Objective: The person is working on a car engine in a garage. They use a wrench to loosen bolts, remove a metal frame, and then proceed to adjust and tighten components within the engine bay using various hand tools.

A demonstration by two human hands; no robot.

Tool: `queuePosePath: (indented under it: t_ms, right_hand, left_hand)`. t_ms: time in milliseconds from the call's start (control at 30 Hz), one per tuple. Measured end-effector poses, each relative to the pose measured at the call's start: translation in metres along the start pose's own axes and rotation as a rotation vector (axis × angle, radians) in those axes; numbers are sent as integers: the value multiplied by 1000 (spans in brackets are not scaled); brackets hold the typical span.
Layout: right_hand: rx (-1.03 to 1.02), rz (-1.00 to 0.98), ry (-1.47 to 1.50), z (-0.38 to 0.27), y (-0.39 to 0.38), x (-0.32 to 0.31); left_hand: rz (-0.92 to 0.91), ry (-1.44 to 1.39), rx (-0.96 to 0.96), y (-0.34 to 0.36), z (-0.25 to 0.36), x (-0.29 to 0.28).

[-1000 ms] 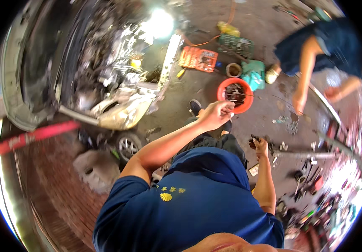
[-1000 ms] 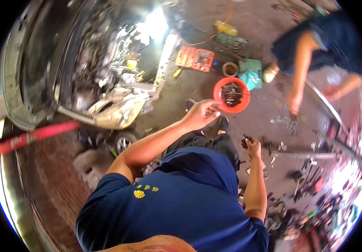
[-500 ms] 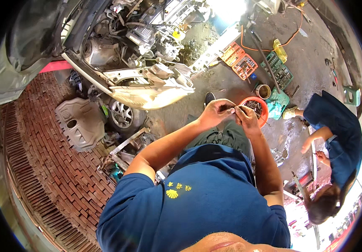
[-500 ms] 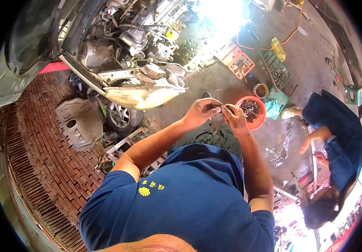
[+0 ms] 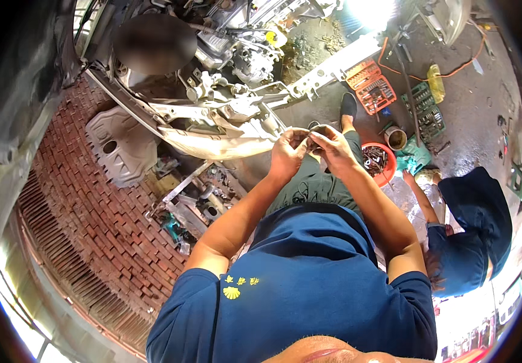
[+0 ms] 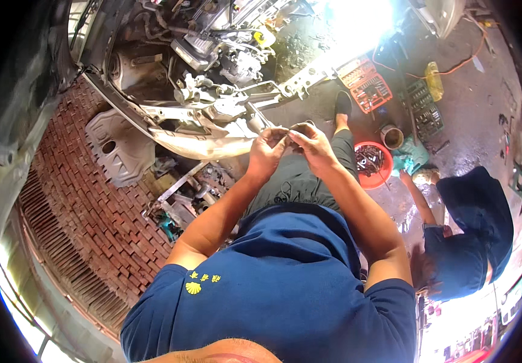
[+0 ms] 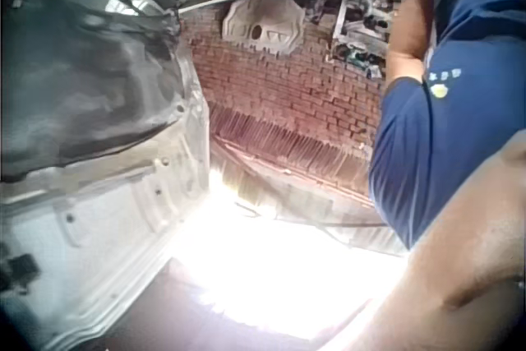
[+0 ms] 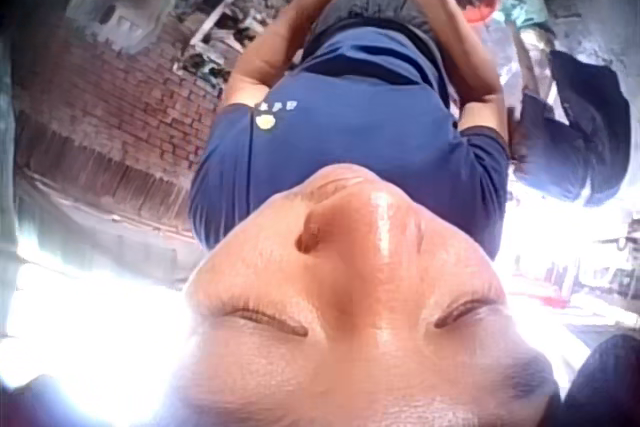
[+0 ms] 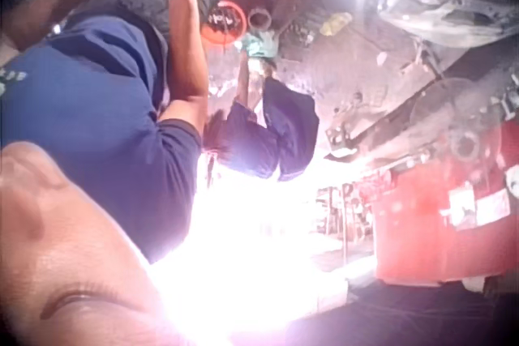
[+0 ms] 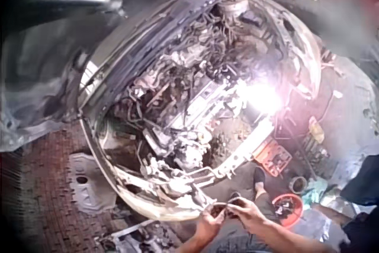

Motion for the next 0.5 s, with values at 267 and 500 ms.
queuePosePath:
  t_ms: [267, 500]
  right_hand:
    - [118, 9, -64, -25, 59, -17]
    - [108, 64, 113, -32, 105, -49]
  left_hand:
    - [128, 292, -46, 44, 24, 6]
    - [39, 366, -175, 29, 34, 0]
Point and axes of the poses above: each hand's wrist, its own y-axis towards the middle knuckle, its own x-axis out of the palm, z = x × y, the point moved 10 cm from there along y, towards the middle knuckle, and after that the axes turned 1 degree about y, right-handed, at the moved point
